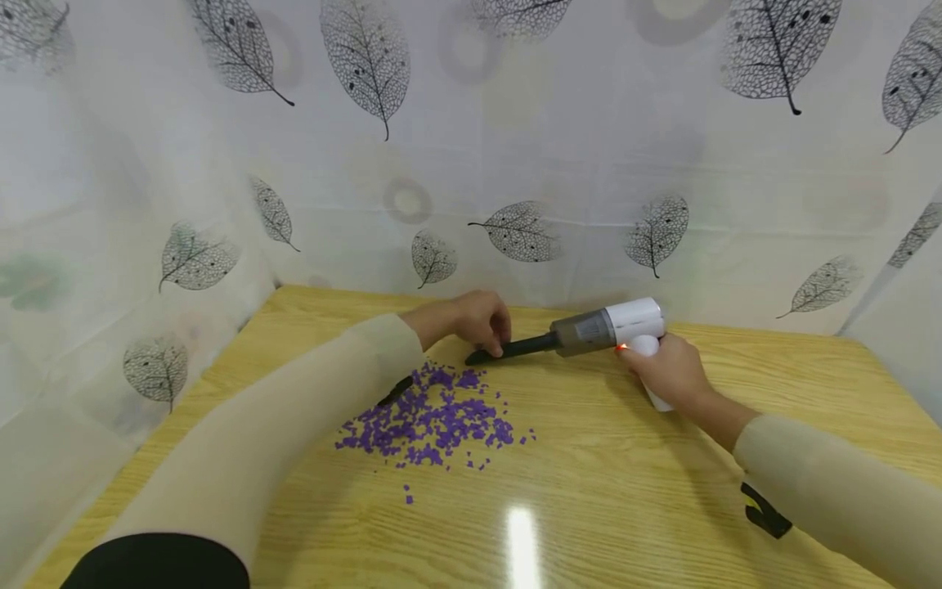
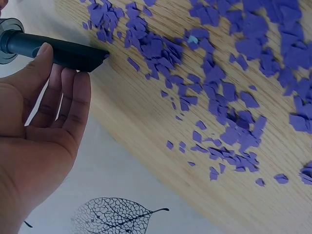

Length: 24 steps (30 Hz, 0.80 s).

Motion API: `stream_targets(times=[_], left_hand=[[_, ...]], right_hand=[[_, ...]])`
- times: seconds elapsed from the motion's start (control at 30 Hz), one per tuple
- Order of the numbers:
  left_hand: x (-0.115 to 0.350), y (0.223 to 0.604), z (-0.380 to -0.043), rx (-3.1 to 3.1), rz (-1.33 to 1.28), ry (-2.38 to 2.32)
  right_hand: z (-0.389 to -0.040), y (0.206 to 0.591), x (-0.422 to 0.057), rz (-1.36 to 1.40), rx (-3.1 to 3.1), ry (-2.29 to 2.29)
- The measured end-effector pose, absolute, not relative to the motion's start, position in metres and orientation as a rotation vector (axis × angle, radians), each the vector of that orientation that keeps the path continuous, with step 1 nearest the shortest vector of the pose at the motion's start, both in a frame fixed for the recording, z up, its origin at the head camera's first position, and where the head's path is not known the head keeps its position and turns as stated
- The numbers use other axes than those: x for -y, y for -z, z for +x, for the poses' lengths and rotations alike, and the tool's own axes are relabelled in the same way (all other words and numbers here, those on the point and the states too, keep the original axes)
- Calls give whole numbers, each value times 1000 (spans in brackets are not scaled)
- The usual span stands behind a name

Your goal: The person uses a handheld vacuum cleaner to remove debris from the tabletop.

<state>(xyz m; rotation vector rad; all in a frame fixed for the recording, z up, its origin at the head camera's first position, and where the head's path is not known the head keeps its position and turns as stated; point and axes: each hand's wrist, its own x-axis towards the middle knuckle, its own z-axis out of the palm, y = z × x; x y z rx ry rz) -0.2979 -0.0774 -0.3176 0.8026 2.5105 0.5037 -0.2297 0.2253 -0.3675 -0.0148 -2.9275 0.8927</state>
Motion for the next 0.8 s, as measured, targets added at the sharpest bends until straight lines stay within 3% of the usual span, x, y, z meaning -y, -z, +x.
stream_targets(times=[0.8], left_hand=[[102,318,-300,-2411,677,-586]], right_hand=[[-236,367,-199,28,2922,-910]])
